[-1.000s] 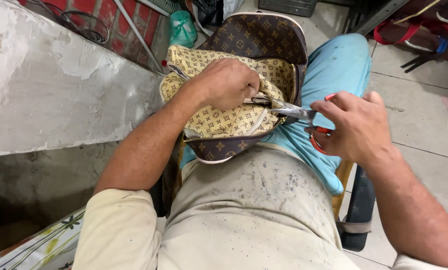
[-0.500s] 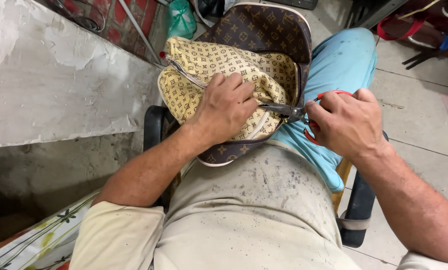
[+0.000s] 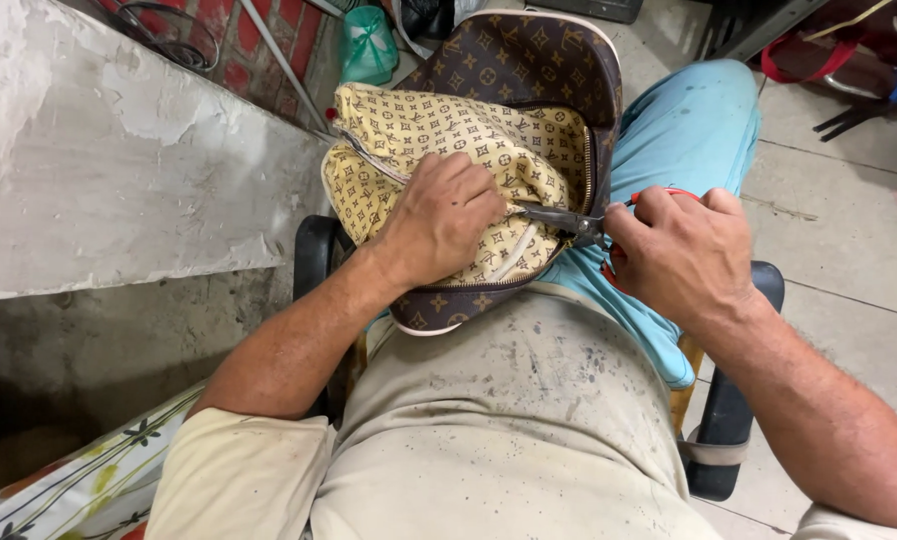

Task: Repairing the interior lining of a backpack by trimming excess material with scissors

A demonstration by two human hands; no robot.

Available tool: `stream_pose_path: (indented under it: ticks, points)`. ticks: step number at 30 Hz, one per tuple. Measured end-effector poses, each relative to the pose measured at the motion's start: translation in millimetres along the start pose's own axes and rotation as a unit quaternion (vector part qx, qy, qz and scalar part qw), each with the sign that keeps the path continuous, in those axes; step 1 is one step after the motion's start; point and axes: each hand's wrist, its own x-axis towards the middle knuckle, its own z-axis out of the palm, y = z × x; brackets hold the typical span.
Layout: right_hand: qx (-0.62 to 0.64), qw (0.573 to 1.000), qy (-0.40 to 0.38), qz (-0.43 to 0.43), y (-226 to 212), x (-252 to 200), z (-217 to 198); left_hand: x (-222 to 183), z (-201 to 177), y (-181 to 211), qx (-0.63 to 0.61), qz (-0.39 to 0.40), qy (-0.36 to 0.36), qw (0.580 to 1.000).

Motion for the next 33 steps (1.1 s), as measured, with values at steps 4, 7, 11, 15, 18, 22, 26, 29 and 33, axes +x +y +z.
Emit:
stream_pose_path:
  ticks: [4, 7, 11, 15, 18, 22, 26, 29, 33]
  points:
    - [0.014, 1.000, -0.014, -0.002, -5.3, -0.6, 6.8, -8.7, -0.2, 3.9, 0.002, 0.016, 0.032, 0.999]
    - [0.088, 0.994, 0.070, -0.012, -11.1, 2.0, 15.2, -17.0, 3.8, -2.3, -0.043, -0.021, -0.013, 0.999]
    - [0.118, 0.991, 0.068, -0.016, -9.1, 7.1, 27.3, -20.8, 7.5, -14.7, -0.091, -0.038, -0.021, 0.995]
    - [0.133, 0.987, 0.084, -0.037, -5.2, 14.2, 37.2, -15.3, 3.8, -25.5, -0.158, -0.047, -0.032, 0.986]
    - [0.143, 0.986, 0.076, -0.037, -1.5, 15.0, 43.2, -9.1, -4.1, -28.2, -0.195, -0.061, -0.047, 0.978]
    - [0.127, 0.991, 0.044, -0.026, 1.1, 22.6, 33.1, 2.0, -10.3, -36.5, -0.258, -0.097, -0.097, 0.956]
    - [0.103, 0.993, 0.040, -0.033, -1.8, 37.9, 17.2, 14.8, -14.7, -38.9, -0.272, -0.081, -0.105, 0.953]
    - [0.154, 0.987, 0.032, -0.023, 3.5, 43.5, 24.7, 26.3, -28.1, -44.0, -0.319, -0.113, -0.126, 0.933]
    - [0.161, 0.983, -0.082, 0.025, 8.7, 48.2, 17.5, 42.4, -34.0, -50.0, -0.356, -0.165, -0.175, 0.903]
